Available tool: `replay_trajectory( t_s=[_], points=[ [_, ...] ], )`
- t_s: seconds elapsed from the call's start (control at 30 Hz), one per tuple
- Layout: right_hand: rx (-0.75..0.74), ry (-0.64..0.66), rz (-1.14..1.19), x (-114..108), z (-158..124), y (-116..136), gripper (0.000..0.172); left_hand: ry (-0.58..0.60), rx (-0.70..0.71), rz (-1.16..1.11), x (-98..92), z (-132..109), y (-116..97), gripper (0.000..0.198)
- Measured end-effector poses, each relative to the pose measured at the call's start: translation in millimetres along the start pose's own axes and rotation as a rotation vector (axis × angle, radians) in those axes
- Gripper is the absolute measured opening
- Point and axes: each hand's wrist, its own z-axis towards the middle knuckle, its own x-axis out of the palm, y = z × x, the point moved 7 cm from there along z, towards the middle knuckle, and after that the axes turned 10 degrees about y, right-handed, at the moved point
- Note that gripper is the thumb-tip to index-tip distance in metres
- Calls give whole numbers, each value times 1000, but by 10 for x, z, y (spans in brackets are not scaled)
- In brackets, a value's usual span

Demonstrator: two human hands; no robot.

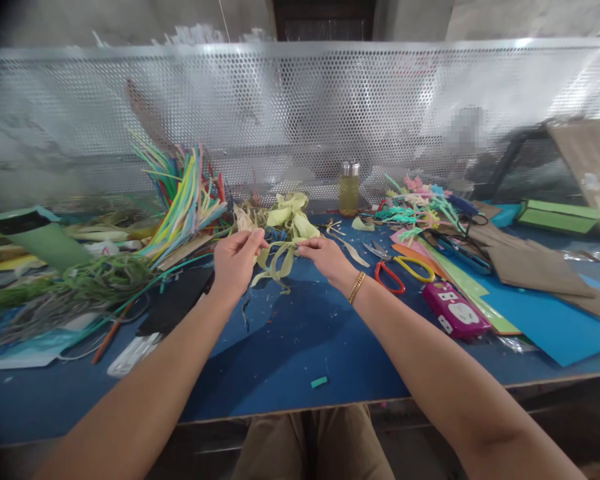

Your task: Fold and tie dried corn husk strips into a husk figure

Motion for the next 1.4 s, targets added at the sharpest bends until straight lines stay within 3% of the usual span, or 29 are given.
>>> replay_trajectory(
  t_s=[0.03, 0.13, 0.2, 0.3, 0.4, 0.57, 0.73, 0.87, 0.93, 1.07, 1.17, 1.27, 1.4],
  points=[
    [-26, -15, 28, -5, 2, 13, 20, 75, -11, 3, 61, -15, -22, 38],
    [-119, -53, 115, -7, -16, 80, 22, 484, -162, -50, 440, -116, 70, 27],
    [-171, -63, 142, 11, -44, 130, 21, 597, -286, -197, 621, -193, 172, 17],
    [-237, -61, 101, 65, -83, 196, 18, 409, -364, -524, 669, -193, 287, 22],
    [-289, -83, -5, 107, -114, 232, 14, 214, -370, -702, 642, -173, 373, 20],
    [-341, -104, -212, 172, -167, 276, 10, 84, -358, -822, 608, -160, 433, 19],
    [-372, -77, -391, 163, -219, 402, 7, 121, -327, -857, 596, -130, 443, 18],
    [-350, -292, -505, -118, -232, 504, 20, 259, -314, -845, 636, -110, 417, 20],
    [-255, -296, -499, -195, -178, 441, 25, 330, -303, -826, 668, -119, 385, 20],
    [-30, -58, -146, -62, -53, 140, 29, 426, -320, -726, 731, -170, 360, 22],
    [20, 65, 165, 99, -38, 28, 24, 466, -370, -720, 777, -208, 373, 24],
    [43, 22, 254, 100, -57, 1, 26, 474, -420, -744, 804, -227, 391, 25],
    [49, -21, 206, 56, -76, 22, 33, 450, -484, -770, 810, -238, 438, 26]
  ],
)
